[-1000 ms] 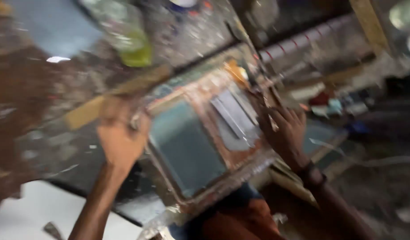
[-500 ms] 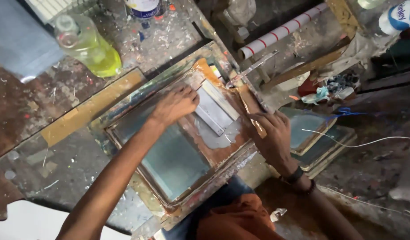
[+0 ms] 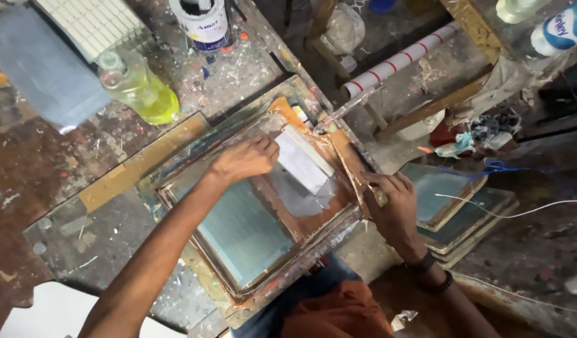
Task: The person scoops white ink from a container and spreads it across a screen printing frame using a squeegee. They then use a cloth to wipe the ink off the squeegee and the screen surface.
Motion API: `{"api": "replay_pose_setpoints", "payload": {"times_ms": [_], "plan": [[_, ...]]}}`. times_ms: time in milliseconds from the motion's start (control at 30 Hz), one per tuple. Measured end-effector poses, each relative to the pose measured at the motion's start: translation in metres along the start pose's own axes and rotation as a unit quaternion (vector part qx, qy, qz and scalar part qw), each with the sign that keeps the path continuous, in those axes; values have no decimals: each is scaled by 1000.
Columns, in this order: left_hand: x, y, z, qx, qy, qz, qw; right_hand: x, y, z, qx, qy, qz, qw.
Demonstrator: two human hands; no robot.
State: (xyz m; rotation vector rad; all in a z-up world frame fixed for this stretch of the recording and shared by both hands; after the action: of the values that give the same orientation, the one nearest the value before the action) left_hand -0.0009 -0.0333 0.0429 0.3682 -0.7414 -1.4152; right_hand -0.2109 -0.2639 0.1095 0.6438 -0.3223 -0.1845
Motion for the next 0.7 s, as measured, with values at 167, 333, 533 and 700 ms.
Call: {"api": "replay_pose_setpoints", "payload": {"times_ms": [167,333,533,700], "plan": [[25,23,0,-100,64,57,991,-6,-15,5,17,-24,11,1000],[47,44,-12,-217,125,91,964,-11,-23,9,39,-48,18,998],[72,43,-21,-188,147,107,965,-14,-31,12,72,-36,8,997],[66,42,-3,-158,108,135,972,-12,-21,20,87,-41,-18,995]]}}
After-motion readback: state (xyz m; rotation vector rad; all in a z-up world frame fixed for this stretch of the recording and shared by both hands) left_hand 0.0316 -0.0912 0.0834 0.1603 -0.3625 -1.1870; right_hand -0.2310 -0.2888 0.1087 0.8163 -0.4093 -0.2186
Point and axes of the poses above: each hand's wrist, its own x-axis towards the middle knuckle, its own z-axis out of the back of the hand, y = z × x, the point moved 4 cm from there along x, towards the middle knuckle, and after that the axes turned 12 degrees about x, right-handed, at the moved point
